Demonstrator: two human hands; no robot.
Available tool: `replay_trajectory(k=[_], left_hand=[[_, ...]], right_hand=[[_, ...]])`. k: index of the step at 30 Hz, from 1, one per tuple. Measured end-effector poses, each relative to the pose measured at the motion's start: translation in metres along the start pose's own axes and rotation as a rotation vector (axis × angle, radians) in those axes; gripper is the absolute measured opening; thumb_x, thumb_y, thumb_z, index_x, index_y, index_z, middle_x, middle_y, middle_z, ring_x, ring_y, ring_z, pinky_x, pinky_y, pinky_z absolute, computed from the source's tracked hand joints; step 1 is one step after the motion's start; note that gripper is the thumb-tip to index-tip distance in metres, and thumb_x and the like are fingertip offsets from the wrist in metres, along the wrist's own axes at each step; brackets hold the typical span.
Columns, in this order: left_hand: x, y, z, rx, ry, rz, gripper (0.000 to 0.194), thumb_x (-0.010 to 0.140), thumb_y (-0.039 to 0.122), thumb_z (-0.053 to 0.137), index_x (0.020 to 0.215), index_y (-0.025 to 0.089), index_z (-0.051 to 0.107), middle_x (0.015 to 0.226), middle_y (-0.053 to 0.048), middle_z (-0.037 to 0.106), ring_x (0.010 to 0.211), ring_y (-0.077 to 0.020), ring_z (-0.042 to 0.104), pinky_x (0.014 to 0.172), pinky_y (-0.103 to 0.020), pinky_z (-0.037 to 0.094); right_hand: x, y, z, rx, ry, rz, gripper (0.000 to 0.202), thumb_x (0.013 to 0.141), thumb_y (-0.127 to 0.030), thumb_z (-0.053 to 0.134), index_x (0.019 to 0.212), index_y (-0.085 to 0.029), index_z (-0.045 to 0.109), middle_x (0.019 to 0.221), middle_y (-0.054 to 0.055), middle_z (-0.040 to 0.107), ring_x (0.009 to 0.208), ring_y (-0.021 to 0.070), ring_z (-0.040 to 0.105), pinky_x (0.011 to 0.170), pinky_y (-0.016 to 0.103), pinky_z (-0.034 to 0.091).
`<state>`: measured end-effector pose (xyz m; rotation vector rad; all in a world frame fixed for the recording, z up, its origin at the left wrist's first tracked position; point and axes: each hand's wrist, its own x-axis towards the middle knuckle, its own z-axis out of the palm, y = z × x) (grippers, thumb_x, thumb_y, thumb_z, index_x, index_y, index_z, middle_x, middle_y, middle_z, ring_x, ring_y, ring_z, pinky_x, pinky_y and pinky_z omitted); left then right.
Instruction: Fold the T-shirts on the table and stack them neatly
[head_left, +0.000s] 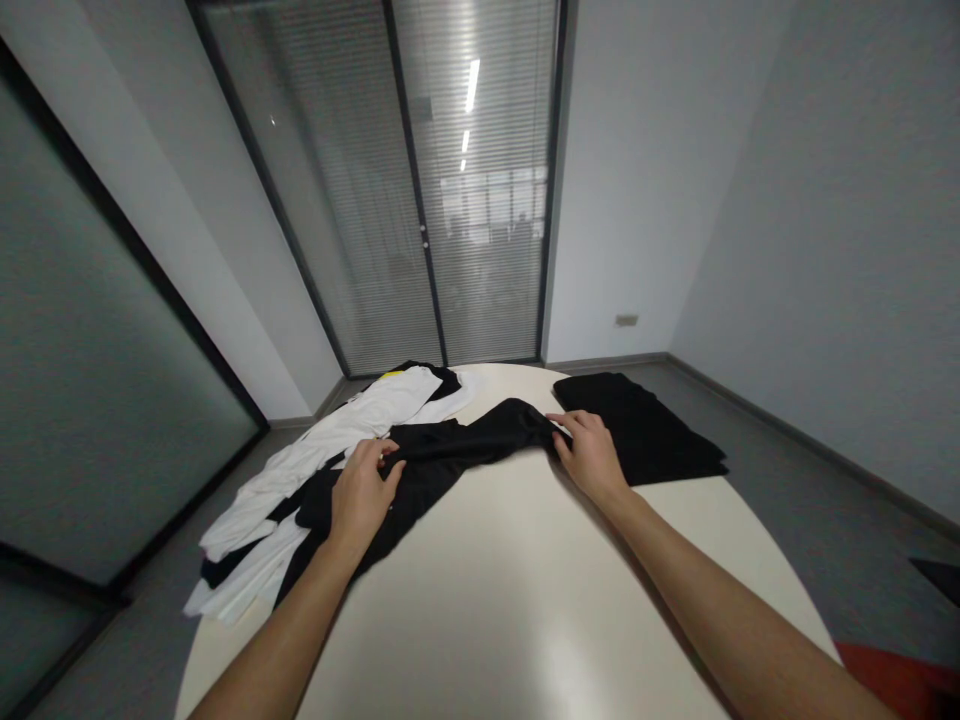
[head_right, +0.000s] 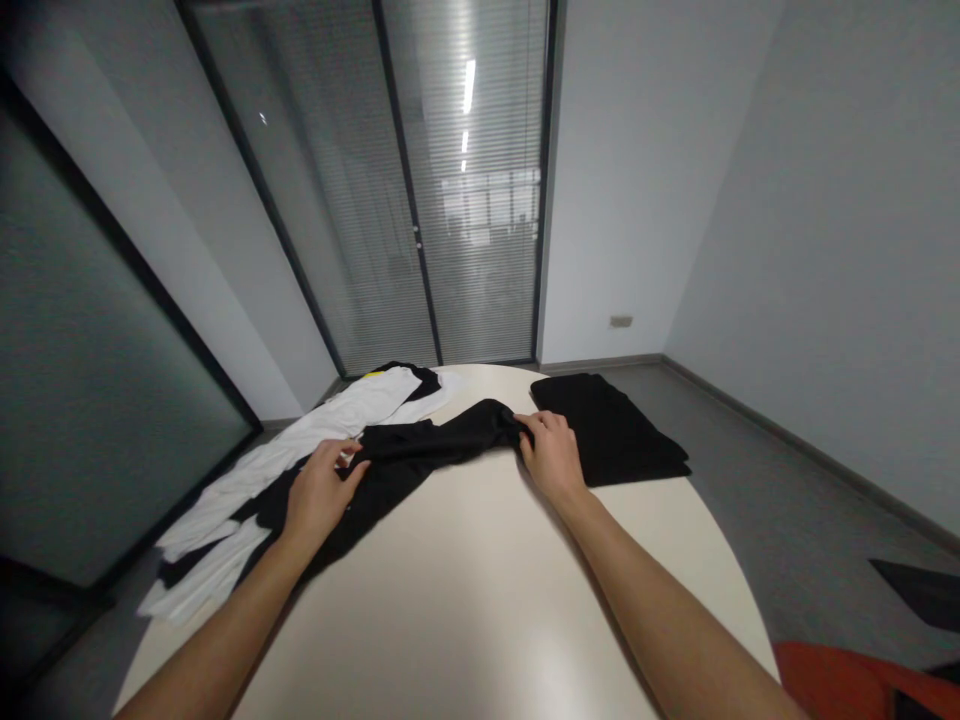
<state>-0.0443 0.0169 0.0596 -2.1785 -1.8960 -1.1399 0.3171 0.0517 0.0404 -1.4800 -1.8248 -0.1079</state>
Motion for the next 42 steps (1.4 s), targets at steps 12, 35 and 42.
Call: replay_trajectory(k=[12, 35, 42], left_hand=[[-0.014, 0.02, -0.002, -0.052, -0.45, 0.348, 0.051, 0.088, 0.03, 0.065, 0.138, 0.023, 0.057, 0.137, -0.008, 0.063, 0.126, -0.027, 0.059, 0.11, -0.043, 0.046], [-0.012, 0.023, 0.01, -0.215, -0.177, 0.09, 0.019, 0.091, 0.037, 0.059, 0.101, 0.023, 0.066, 0.093, -0.002, 0.069, 0.084, -0.0196, 0.066, 0.077, -0.031, 0.051], [-0.017, 0.042, -0.003, 0.125, -0.327, 0.01, 0.029, 0.098, 0.049, 0.048, 0.096, 0.027, 0.066, 0.072, 0.0, 0.069, 0.07, -0.0226, 0.068, 0.061, -0.028, 0.041]], right_hand=[[-0.018, -0.033, 0.017, 0.008, -0.337, -0.269, 0.036, 0.093, -0.023, 0.056, 0.127, -0.02, 0.065, 0.118, 0.011, 0.066, 0.104, 0.0265, 0.06, 0.092, 0.04, 0.048], [-0.012, -0.043, 0.009, 0.137, -0.174, -0.213, 0.023, 0.101, -0.031, 0.048, 0.11, -0.024, 0.068, 0.101, 0.007, 0.074, 0.09, 0.0244, 0.065, 0.083, 0.04, 0.043], [-0.007, -0.033, 0.01, 0.295, 0.027, 0.045, 0.029, 0.096, -0.043, 0.053, 0.092, -0.023, 0.073, 0.092, 0.008, 0.068, 0.08, 0.023, 0.063, 0.071, 0.036, 0.048]])
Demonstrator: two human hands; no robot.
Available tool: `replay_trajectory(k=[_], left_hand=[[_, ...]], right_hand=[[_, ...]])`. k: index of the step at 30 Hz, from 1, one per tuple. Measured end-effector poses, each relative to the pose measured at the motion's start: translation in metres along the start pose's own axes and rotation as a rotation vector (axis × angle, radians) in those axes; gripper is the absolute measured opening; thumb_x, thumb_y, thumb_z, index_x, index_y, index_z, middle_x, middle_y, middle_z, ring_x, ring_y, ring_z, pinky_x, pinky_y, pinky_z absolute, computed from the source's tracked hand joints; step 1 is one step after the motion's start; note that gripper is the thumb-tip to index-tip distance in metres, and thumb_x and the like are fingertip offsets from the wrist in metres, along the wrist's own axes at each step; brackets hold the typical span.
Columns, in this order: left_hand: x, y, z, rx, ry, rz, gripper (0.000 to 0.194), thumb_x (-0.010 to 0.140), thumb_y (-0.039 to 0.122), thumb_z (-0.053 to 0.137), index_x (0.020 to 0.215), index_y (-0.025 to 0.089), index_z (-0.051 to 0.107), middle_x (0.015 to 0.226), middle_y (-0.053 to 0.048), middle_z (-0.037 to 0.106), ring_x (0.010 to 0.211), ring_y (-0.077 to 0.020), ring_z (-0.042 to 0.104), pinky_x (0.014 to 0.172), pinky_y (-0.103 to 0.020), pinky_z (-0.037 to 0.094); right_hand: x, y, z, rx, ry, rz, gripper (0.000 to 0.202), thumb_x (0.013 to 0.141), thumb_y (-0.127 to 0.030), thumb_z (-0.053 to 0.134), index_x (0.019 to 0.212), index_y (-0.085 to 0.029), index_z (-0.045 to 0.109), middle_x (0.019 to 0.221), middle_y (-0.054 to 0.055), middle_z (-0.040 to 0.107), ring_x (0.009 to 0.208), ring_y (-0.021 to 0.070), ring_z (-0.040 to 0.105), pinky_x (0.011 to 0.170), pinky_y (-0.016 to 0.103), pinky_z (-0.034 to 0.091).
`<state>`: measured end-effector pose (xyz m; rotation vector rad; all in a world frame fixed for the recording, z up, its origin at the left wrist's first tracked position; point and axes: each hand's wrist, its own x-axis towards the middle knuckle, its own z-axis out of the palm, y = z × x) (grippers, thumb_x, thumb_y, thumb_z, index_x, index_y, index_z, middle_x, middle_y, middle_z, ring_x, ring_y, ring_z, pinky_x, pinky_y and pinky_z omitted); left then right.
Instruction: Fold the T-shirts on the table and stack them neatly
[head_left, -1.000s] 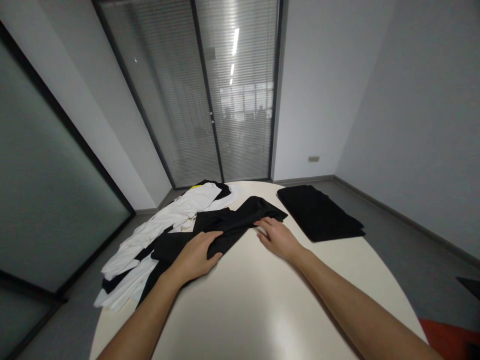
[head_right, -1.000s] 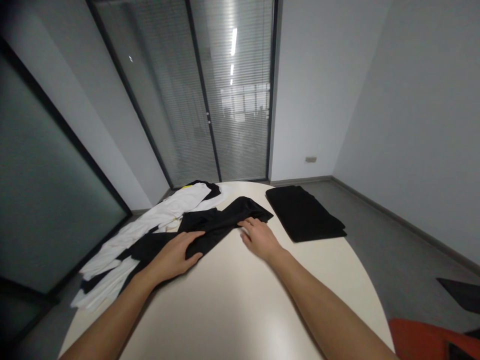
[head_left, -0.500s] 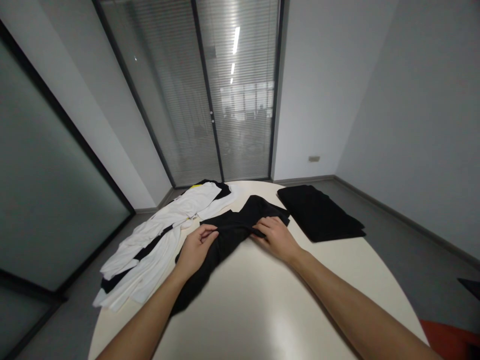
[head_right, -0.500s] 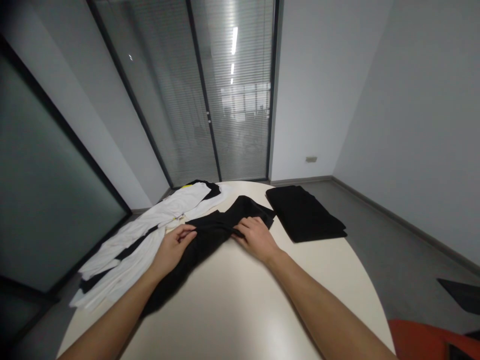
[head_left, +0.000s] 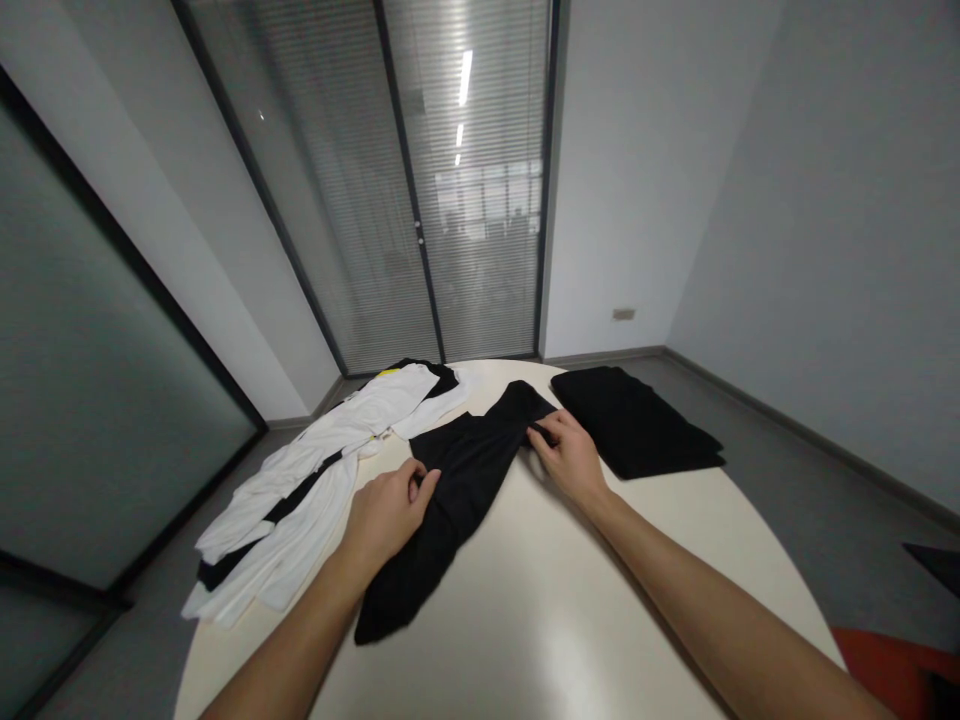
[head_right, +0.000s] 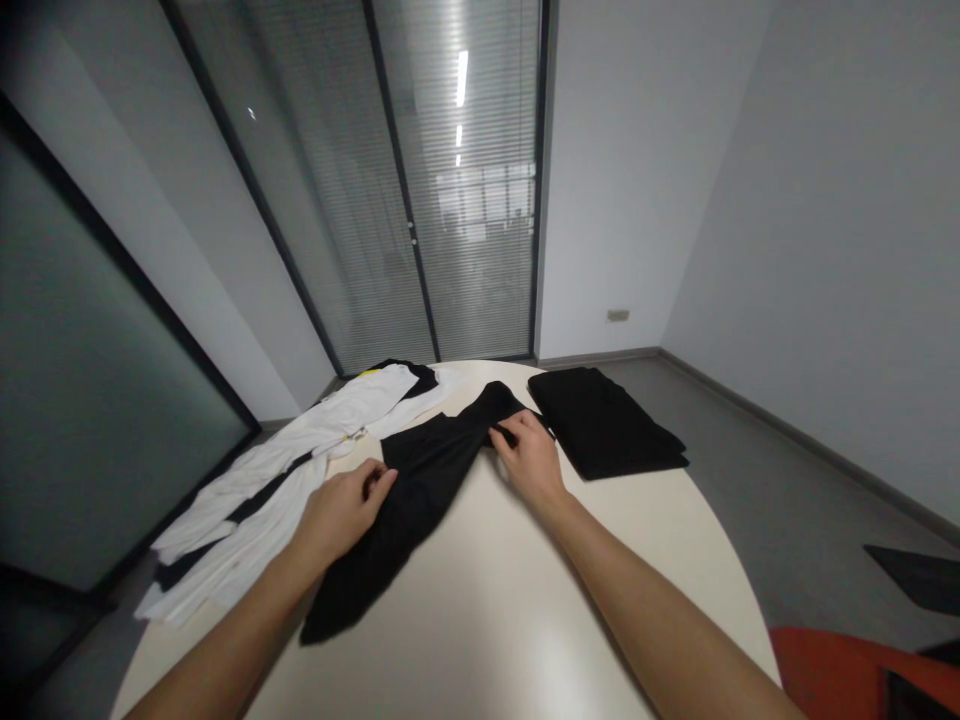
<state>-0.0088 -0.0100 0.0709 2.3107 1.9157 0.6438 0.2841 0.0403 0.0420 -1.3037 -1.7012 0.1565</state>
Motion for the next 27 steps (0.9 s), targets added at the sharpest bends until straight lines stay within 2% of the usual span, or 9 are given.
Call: replay_trajectory(k=[4, 9, 10, 12, 15, 18, 20, 23, 27], left_hand=[[-0.001, 0.001, 0.003, -0.093, -0.132, 0.078, 0.027, 0.094, 0.045, 0.056, 0.112, 0.029, 0.068, 0.085, 0.0, 0.077, 0.075, -0.0224, 0.071, 0.063, -0.029, 0.044], [-0.004, 0.004, 0.01, -0.272, -0.201, 0.209, 0.05, 0.091, 0.039, 0.061, 0.14, 0.031, 0.056, 0.1, -0.001, 0.077, 0.092, -0.0214, 0.072, 0.081, -0.031, 0.051], [-0.005, 0.005, 0.012, -0.296, -0.199, 0.224, 0.052, 0.091, 0.038, 0.062, 0.142, 0.031, 0.055, 0.102, -0.002, 0.076, 0.095, -0.0214, 0.071, 0.086, -0.032, 0.051], [-0.006, 0.006, 0.016, -0.351, -0.206, 0.225, 0.051, 0.09, 0.036, 0.063, 0.14, 0.031, 0.057, 0.104, -0.002, 0.075, 0.095, -0.0205, 0.07, 0.089, -0.032, 0.051], [-0.006, 0.009, 0.024, -0.482, -0.247, 0.199, 0.039, 0.089, 0.032, 0.065, 0.128, 0.028, 0.064, 0.102, -0.001, 0.075, 0.085, -0.0165, 0.069, 0.08, -0.028, 0.052], [-0.005, 0.01, 0.033, -0.557, -0.28, 0.208, 0.03, 0.088, 0.024, 0.064, 0.118, 0.024, 0.067, 0.095, 0.0, 0.074, 0.079, -0.0143, 0.067, 0.072, -0.025, 0.05], [-0.006, 0.012, 0.035, -0.559, -0.271, 0.223, 0.027, 0.089, 0.021, 0.06, 0.115, 0.023, 0.067, 0.091, 0.0, 0.073, 0.08, -0.014, 0.067, 0.075, -0.025, 0.049], [-0.007, 0.013, 0.034, -0.562, -0.237, 0.216, 0.024, 0.093, 0.023, 0.055, 0.115, 0.023, 0.066, 0.091, -0.001, 0.072, 0.081, -0.0139, 0.066, 0.076, -0.025, 0.048], [-0.009, 0.015, 0.03, -0.557, -0.291, 0.189, 0.048, 0.09, 0.031, 0.064, 0.137, 0.027, 0.055, 0.099, 0.0, 0.071, 0.074, -0.0126, 0.065, 0.074, -0.025, 0.049]], right_hand=[[0.005, 0.006, -0.004, 0.007, 0.099, 0.118, 0.029, 0.092, -0.044, 0.056, 0.086, -0.021, 0.072, 0.085, 0.007, 0.066, 0.076, 0.023, 0.062, 0.071, 0.036, 0.046], [0.005, 0.007, 0.001, 0.118, 0.174, 0.257, 0.027, 0.083, -0.047, 0.068, 0.092, -0.022, 0.061, 0.08, 0.002, 0.062, 0.069, 0.0196, 0.058, 0.067, 0.033, 0.047], [0.004, 0.007, 0.004, 0.159, 0.152, 0.243, 0.028, 0.083, -0.047, 0.069, 0.092, -0.022, 0.059, 0.084, 0.003, 0.063, 0.073, 0.0198, 0.06, 0.069, 0.034, 0.049], [0.001, 0.007, 0.01, 0.222, 0.059, 0.164, 0.028, 0.085, -0.048, 0.067, 0.091, -0.022, 0.061, 0.105, 0.008, 0.065, 0.093, 0.0231, 0.065, 0.083, 0.038, 0.052], [-0.007, 0.005, 0.018, 0.249, -0.135, 0.08, 0.028, 0.089, -0.047, 0.064, 0.1, -0.022, 0.067, 0.144, 0.014, 0.049, 0.126, 0.0274, 0.056, 0.098, 0.042, 0.05], [-0.014, 0.004, 0.023, 0.269, -0.248, 0.065, 0.035, 0.09, -0.043, 0.064, 0.119, -0.024, 0.066, 0.158, 0.013, 0.034, 0.127, 0.0265, 0.056, 0.098, 0.041, 0.052], [-0.015, 0.005, 0.025, 0.269, -0.261, 0.05, 0.039, 0.09, -0.04, 0.064, 0.126, -0.025, 0.063, 0.158, 0.013, 0.034, 0.119, 0.025, 0.06, 0.098, 0.042, 0.052], [-0.015, 0.007, 0.027, 0.269, -0.259, 0.027, 0.04, 0.091, -0.037, 0.063, 0.129, -0.026, 0.062, 0.15, 0.012, 0.044, 0.116, 0.0249, 0.06, 0.096, 0.043, 0.051], [-0.013, 0.006, 0.027, 0.278, -0.254, -0.005, 0.034, 0.092, -0.034, 0.064, 0.125, -0.025, 0.064, 0.129, 0.01, 0.058, 0.113, 0.0246, 0.06, 0.096, 0.041, 0.051]])
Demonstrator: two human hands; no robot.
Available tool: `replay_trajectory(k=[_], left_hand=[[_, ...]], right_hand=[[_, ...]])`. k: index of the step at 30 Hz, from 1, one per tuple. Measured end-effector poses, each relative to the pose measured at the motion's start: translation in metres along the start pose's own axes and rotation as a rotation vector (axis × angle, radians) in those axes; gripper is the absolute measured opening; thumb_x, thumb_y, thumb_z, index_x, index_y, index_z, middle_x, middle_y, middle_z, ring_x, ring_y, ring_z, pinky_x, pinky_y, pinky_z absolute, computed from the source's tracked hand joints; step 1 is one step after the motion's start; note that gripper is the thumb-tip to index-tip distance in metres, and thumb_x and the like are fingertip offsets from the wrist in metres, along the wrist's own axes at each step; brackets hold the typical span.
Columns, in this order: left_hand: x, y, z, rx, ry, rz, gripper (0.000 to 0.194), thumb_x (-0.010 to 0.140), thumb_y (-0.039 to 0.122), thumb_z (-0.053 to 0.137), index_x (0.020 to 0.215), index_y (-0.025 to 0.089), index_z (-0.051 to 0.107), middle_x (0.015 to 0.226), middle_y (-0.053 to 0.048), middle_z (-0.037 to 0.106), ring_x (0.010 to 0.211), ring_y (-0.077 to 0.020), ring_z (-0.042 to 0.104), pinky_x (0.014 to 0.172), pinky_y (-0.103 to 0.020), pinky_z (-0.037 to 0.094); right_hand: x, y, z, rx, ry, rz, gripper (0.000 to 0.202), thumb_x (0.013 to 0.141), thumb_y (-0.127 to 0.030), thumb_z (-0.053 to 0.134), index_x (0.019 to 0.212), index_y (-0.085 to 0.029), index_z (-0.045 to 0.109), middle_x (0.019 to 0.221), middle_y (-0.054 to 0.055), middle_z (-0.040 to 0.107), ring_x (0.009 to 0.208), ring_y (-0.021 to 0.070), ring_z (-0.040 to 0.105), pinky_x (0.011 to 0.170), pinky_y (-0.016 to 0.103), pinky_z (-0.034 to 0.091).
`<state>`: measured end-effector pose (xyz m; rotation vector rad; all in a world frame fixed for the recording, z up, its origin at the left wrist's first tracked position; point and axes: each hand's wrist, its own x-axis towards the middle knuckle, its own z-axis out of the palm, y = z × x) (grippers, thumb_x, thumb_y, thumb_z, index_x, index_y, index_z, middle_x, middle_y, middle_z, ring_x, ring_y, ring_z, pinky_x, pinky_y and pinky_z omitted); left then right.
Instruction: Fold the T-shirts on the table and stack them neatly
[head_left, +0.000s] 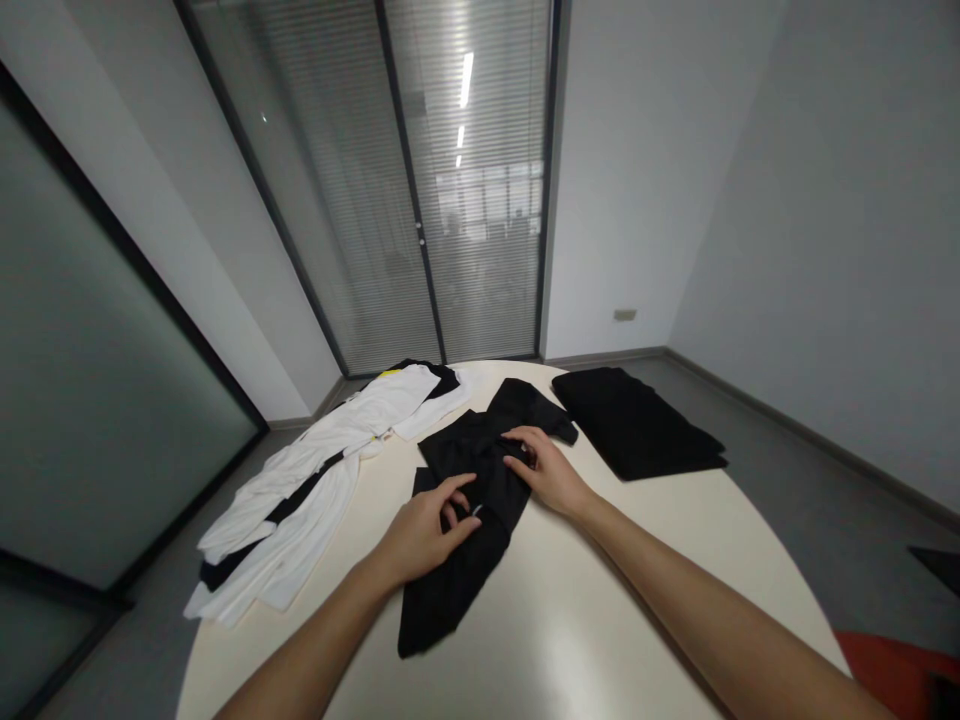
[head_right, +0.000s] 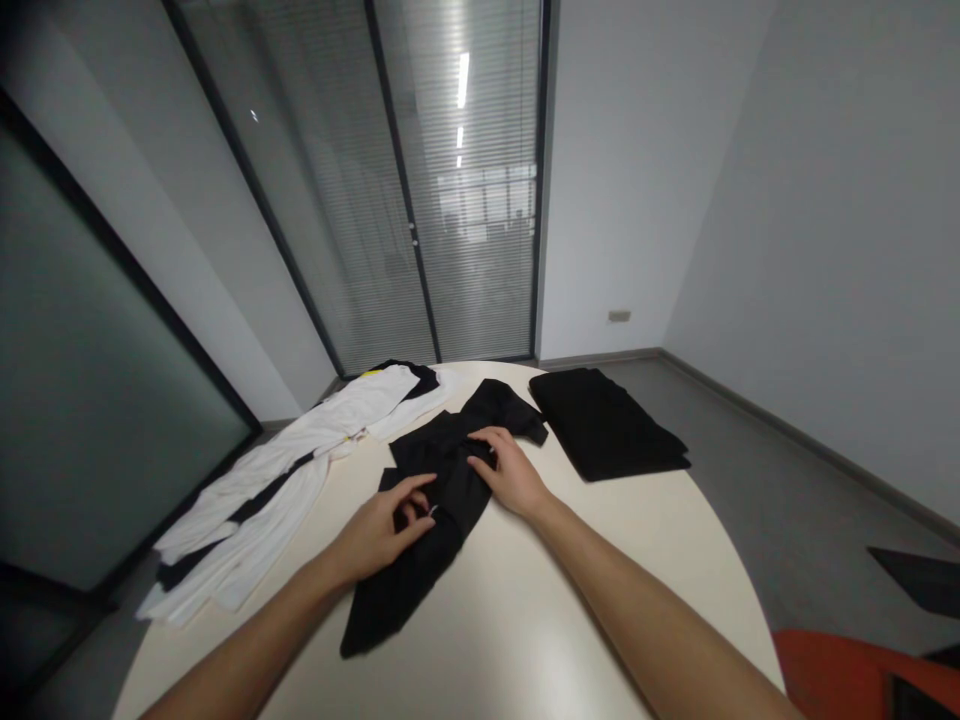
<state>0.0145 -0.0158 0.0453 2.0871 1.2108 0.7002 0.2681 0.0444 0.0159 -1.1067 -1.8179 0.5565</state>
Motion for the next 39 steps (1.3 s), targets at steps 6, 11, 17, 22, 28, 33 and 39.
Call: replay_trajectory(k=[6, 11, 17, 22, 28, 33, 39], left_hand=[[0.001, -0.002, 0.006, -0.002, 0.072, -0.009, 0.04, 0.088, 0.025, 0.06, 0.128, 0.027, 0.061, 0.095, 0.001, 0.066, 0.068, -0.0107, 0.061, 0.069, -0.024, 0.047], [0.01, -0.019, -0.01, -0.102, 0.43, -0.052, 0.029, 0.089, 0.029, 0.055, 0.114, 0.021, 0.065, 0.095, -0.004, 0.067, 0.079, -0.0148, 0.064, 0.072, -0.026, 0.05], [0.017, -0.039, -0.033, -0.132, 0.716, -0.104, 0.025, 0.086, 0.037, 0.057, 0.102, 0.02, 0.064, 0.103, -0.007, 0.068, 0.08, -0.0179, 0.064, 0.058, -0.024, 0.05], [0.017, -0.051, -0.034, -0.066, 0.683, -0.09, 0.023, 0.087, 0.036, 0.056, 0.101, 0.02, 0.064, 0.103, -0.008, 0.068, 0.083, -0.0197, 0.065, 0.064, -0.028, 0.054], [0.013, -0.047, -0.032, 0.042, 0.512, -0.042, 0.029, 0.091, 0.039, 0.058, 0.115, 0.022, 0.061, 0.115, -0.009, 0.067, 0.098, -0.0227, 0.067, 0.086, -0.038, 0.056], [0.009, -0.04, -0.025, 0.186, 0.41, 0.058, 0.052, 0.092, 0.036, 0.06, 0.14, 0.024, 0.046, 0.145, -0.011, 0.051, 0.136, -0.0266, 0.049, 0.113, -0.046, 0.04], [0.007, -0.04, -0.019, 0.164, 0.324, 0.025, 0.059, 0.09, 0.031, 0.061, 0.146, 0.025, 0.041, 0.149, -0.011, 0.049, 0.136, -0.0265, 0.05, 0.112, -0.044, 0.042]], right_hand=[[0.003, -0.008, -0.003, -0.026, 0.047, -0.001, 0.022, 0.093, -0.036, 0.061, 0.11, -0.025, 0.07, 0.111, 0.008, 0.066, 0.105, 0.0245, 0.062, 0.096, 0.042, 0.05], [0.011, -0.003, -0.015, 0.031, 0.301, 0.113, 0.028, 0.091, -0.046, 0.062, 0.104, -0.022, 0.069, 0.107, 0.008, 0.07, 0.101, 0.0256, 0.064, 0.095, 0.043, 0.049], [0.015, -0.001, -0.026, 0.361, 0.277, 0.27, 0.055, 0.085, -0.058, 0.067, 0.127, -0.025, 0.055, 0.084, 0.0, 0.067, 0.054, 0.013, 0.054, 0.054, 0.03, 0.05], [0.004, -0.011, -0.024, 0.312, 0.058, 0.117, 0.058, 0.078, -0.053, 0.077, 0.123, -0.03, 0.05, 0.154, 0.012, 0.04, 0.108, 0.0225, 0.065, 0.089, 0.04, 0.056], [-0.008, -0.024, -0.02, 0.001, -0.304, -0.07, 0.058, 0.074, -0.025, 0.08, 0.124, -0.028, 0.051, 0.169, 0.01, 0.001, 0.14, 0.032, 0.044, 0.106, 0.045, 0.046], [0.005, -0.013, -0.019, 0.075, 0.008, -0.107, 0.044, 0.085, -0.021, 0.066, 0.126, -0.028, 0.054, 0.154, 0.01, 0.042, 0.144, 0.026, 0.041, 0.119, 0.047, 0.032], [0.02, -0.015, -0.047, 0.208, 0.428, -0.052, 0.037, 0.086, -0.039, 0.07, 0.117, -0.025, 0.057, 0.136, 0.011, 0.059, 0.132, 0.0274, 0.053, 0.112, 0.049, 0.039]])
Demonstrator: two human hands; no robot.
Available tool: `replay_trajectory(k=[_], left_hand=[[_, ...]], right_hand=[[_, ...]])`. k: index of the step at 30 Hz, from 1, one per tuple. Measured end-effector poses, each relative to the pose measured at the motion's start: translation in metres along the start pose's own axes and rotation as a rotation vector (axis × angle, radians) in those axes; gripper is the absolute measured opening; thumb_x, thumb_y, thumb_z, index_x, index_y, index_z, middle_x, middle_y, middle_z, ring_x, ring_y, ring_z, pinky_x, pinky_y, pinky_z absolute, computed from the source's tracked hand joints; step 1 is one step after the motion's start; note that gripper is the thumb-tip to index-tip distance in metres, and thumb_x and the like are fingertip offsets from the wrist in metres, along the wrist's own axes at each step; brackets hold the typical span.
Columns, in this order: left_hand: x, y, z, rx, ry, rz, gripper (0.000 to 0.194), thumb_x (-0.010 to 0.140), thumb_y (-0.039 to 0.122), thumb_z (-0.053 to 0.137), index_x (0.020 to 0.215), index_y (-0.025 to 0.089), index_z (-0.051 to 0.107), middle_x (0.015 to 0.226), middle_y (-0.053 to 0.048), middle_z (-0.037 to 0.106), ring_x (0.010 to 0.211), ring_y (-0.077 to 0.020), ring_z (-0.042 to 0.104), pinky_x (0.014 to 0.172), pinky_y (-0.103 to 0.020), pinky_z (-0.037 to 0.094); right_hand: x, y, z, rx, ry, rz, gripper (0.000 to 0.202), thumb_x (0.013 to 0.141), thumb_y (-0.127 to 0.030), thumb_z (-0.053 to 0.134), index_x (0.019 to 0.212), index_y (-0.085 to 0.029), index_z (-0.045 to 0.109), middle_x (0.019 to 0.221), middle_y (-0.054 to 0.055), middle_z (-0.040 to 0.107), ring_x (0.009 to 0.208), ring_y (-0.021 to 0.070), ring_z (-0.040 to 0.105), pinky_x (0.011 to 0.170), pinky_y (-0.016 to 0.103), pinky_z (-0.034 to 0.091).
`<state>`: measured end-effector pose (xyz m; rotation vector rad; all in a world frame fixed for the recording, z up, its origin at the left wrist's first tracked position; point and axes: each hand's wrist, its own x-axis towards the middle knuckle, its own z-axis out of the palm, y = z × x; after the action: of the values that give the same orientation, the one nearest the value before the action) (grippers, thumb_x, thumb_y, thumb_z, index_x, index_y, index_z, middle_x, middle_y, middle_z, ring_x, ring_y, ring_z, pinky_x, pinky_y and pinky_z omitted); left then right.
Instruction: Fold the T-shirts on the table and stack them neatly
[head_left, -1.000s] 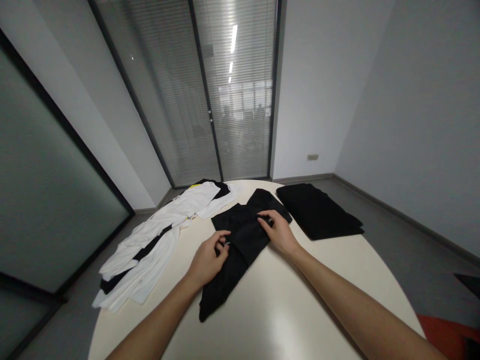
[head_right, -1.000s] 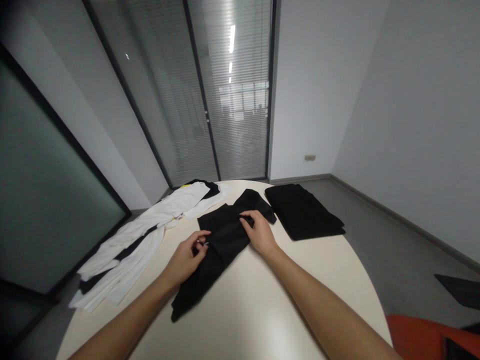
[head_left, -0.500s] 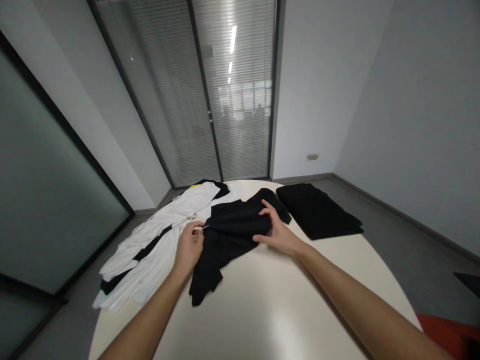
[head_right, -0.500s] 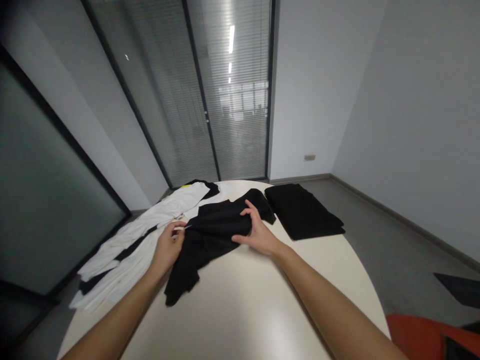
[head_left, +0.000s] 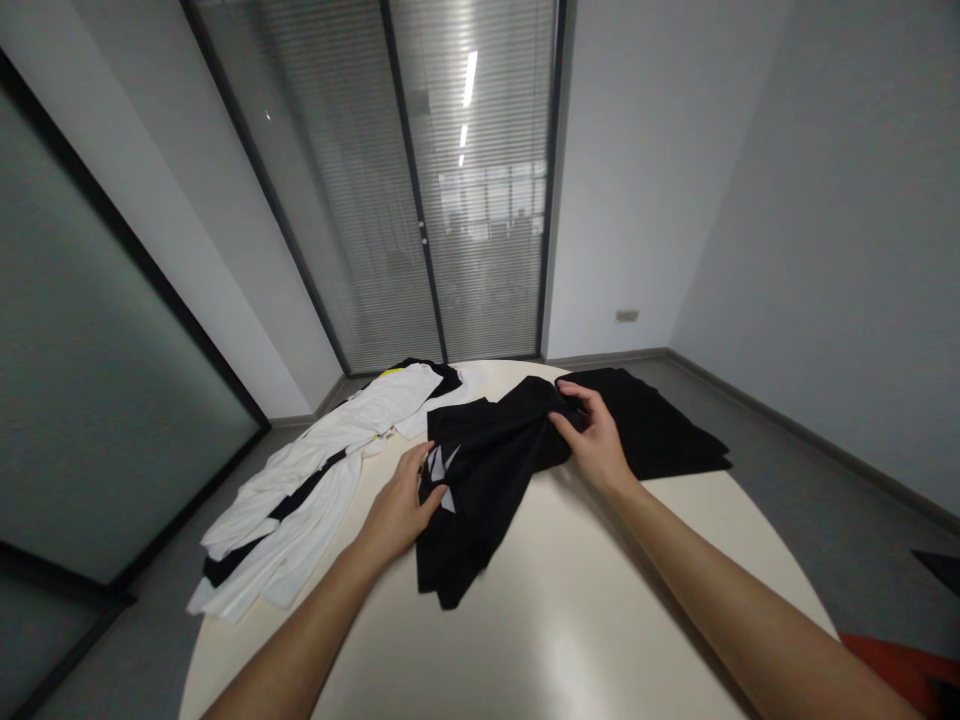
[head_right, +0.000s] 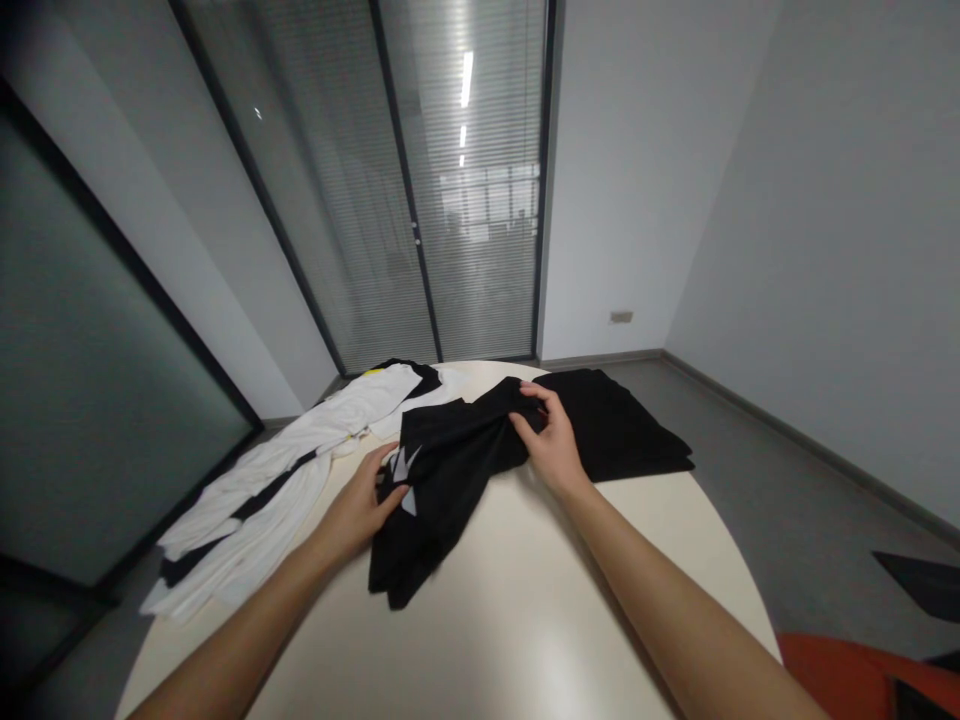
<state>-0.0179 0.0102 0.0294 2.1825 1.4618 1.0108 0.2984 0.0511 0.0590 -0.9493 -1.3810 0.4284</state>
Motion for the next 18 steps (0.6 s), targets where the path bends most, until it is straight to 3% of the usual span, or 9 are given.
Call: replay_trajectory(k=[4, 9, 11, 15, 18], left_hand=[[-0.001, 0.006, -0.004, 0.059, -0.039, -0.049, 0.051, 0.088, 0.022, 0.06, 0.139, 0.027, 0.052, 0.138, -0.009, 0.061, 0.128, -0.0285, 0.058, 0.106, -0.046, 0.046], [0.006, -0.002, -0.011, 0.019, 0.163, -0.16, 0.04, 0.09, 0.02, 0.053, 0.129, 0.026, 0.058, 0.119, -0.009, 0.071, 0.11, -0.028, 0.068, 0.095, -0.044, 0.052], [0.011, -0.01, -0.011, -0.072, 0.258, -0.163, 0.034, 0.09, 0.023, 0.053, 0.123, 0.023, 0.059, 0.118, -0.01, 0.072, 0.109, -0.026, 0.068, 0.097, -0.043, 0.051], [0.018, -0.024, -0.006, -0.238, 0.345, -0.197, 0.03, 0.086, 0.033, 0.059, 0.112, 0.019, 0.06, 0.113, -0.012, 0.071, 0.104, -0.0244, 0.069, 0.097, -0.042, 0.051], [0.017, -0.019, -0.008, -0.209, 0.376, -0.208, 0.03, 0.085, 0.036, 0.06, 0.11, 0.019, 0.06, 0.118, -0.014, 0.068, 0.108, -0.0263, 0.066, 0.094, -0.043, 0.053]], right_hand=[[0.008, -0.007, -0.012, -0.019, 0.175, 0.007, 0.033, 0.084, -0.045, 0.071, 0.105, -0.024, 0.058, 0.13, 0.013, 0.063, 0.125, 0.028, 0.057, 0.108, 0.049, 0.043], [0.012, 0.003, -0.019, -0.039, 0.244, 0.011, 0.03, 0.087, -0.048, 0.067, 0.1, -0.023, 0.059, 0.133, 0.015, 0.061, 0.127, 0.028, 0.056, 0.11, 0.049, 0.041], [0.011, 0.009, -0.021, -0.044, 0.152, 0.016, 0.032, 0.09, -0.05, 0.063, 0.108, -0.023, 0.06, 0.148, 0.015, 0.051, 0.136, 0.0281, 0.05, 0.114, 0.049, 0.037], [0.003, 0.014, -0.024, -0.236, -0.206, -0.031, 0.043, 0.088, -0.049, 0.066, 0.126, -0.027, 0.061, 0.167, 0.009, 0.02, 0.151, 0.0306, 0.026, 0.121, 0.052, 0.026], [-0.004, 0.008, -0.024, -0.466, -0.437, -0.156, 0.038, 0.082, -0.044, 0.074, 0.117, -0.028, 0.07, 0.162, 0.008, 0.031, 0.151, 0.0368, 0.022, 0.12, 0.061, 0.017]])
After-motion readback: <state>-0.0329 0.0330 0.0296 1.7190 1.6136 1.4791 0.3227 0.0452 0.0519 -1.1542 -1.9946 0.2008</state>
